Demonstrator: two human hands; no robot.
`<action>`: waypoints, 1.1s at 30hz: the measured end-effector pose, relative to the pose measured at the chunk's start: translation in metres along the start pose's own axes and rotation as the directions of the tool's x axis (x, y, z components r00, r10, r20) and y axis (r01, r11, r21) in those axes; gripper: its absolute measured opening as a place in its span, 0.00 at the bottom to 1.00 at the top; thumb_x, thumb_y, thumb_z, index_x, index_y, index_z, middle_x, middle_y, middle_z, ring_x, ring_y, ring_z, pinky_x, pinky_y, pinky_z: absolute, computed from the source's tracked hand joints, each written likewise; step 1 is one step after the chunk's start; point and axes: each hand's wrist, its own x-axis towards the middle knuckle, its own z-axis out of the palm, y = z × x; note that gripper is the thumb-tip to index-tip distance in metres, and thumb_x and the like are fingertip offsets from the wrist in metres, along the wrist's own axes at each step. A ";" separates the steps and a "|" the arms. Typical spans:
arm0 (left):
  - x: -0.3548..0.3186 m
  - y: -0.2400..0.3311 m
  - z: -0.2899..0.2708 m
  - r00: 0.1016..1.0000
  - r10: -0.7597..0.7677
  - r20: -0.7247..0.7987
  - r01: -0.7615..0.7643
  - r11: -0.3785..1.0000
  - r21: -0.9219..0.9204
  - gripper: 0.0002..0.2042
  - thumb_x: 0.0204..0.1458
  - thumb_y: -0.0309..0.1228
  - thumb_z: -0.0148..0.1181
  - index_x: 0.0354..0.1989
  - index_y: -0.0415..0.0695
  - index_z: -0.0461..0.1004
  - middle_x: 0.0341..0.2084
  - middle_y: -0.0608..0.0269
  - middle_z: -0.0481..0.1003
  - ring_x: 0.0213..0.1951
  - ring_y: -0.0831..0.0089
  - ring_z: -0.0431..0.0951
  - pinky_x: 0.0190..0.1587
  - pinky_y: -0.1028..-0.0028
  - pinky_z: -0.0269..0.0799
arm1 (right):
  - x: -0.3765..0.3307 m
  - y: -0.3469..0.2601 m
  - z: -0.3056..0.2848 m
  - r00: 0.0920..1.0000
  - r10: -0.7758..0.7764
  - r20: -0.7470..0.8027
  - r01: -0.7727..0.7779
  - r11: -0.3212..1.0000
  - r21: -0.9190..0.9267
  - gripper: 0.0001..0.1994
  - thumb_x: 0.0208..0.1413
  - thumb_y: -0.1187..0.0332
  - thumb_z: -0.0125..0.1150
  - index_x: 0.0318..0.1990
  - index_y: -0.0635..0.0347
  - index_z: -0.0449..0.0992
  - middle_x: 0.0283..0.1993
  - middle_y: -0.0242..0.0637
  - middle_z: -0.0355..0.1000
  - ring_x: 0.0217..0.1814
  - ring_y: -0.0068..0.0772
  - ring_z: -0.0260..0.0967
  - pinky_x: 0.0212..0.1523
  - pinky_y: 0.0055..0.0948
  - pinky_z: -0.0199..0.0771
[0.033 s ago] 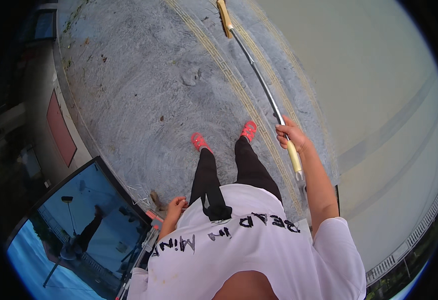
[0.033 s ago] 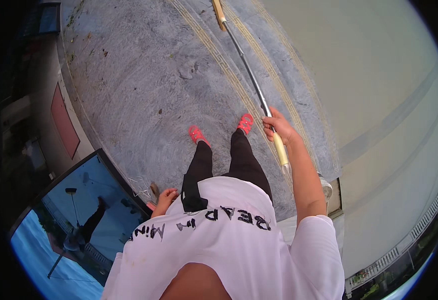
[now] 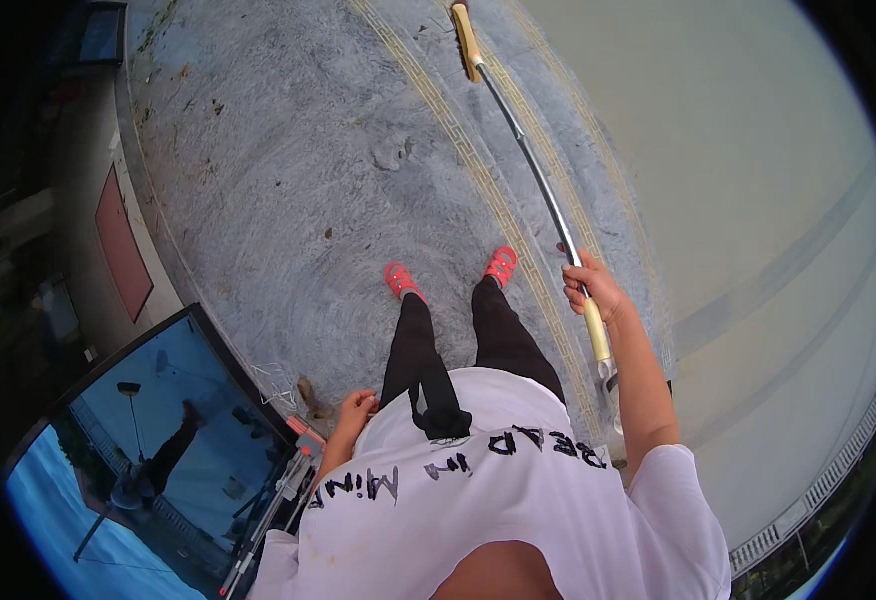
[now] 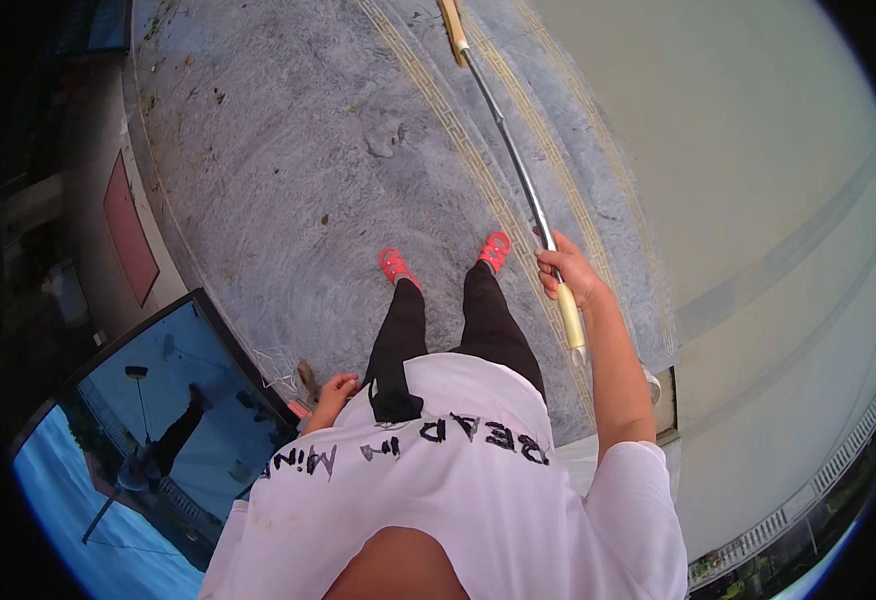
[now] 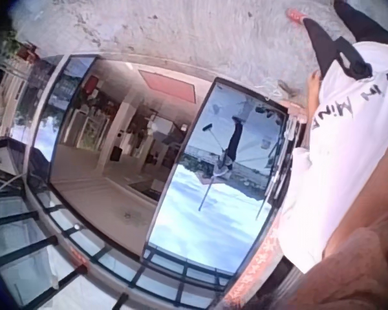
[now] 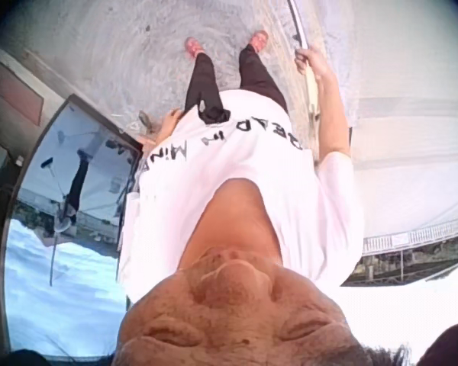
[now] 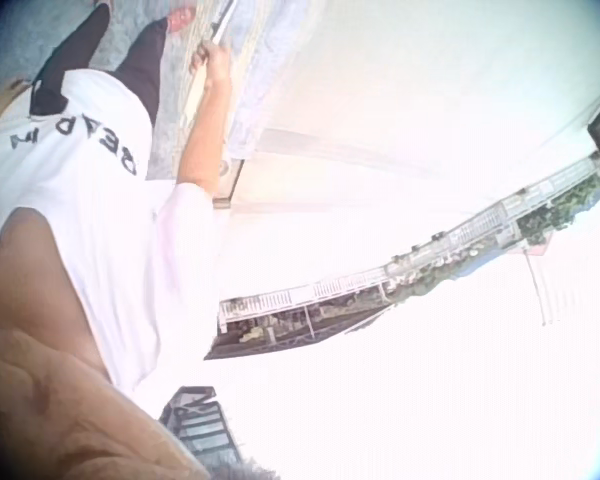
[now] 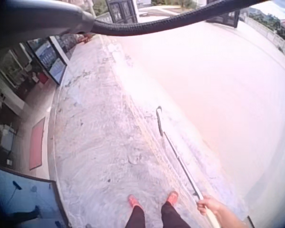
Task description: The person sweeps scattered leaves and debris on a tiled outdoor patio using a broom. They gather the debris into a pile, then use a dustpan to collect it and carry it away.
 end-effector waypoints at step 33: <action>0.110 -0.041 -0.300 0.964 -0.196 -0.181 0.065 0.830 -0.554 0.10 0.52 0.31 0.50 0.41 0.43 0.69 0.28 0.62 0.72 0.27 0.76 0.73 0.24 0.76 0.69 | 0.282 -0.001 0.488 0.945 0.325 -0.023 -0.258 0.704 -0.662 0.09 0.48 0.76 0.52 0.37 0.59 0.61 0.18 0.29 0.56 0.13 0.23 0.55 0.12 0.27 0.60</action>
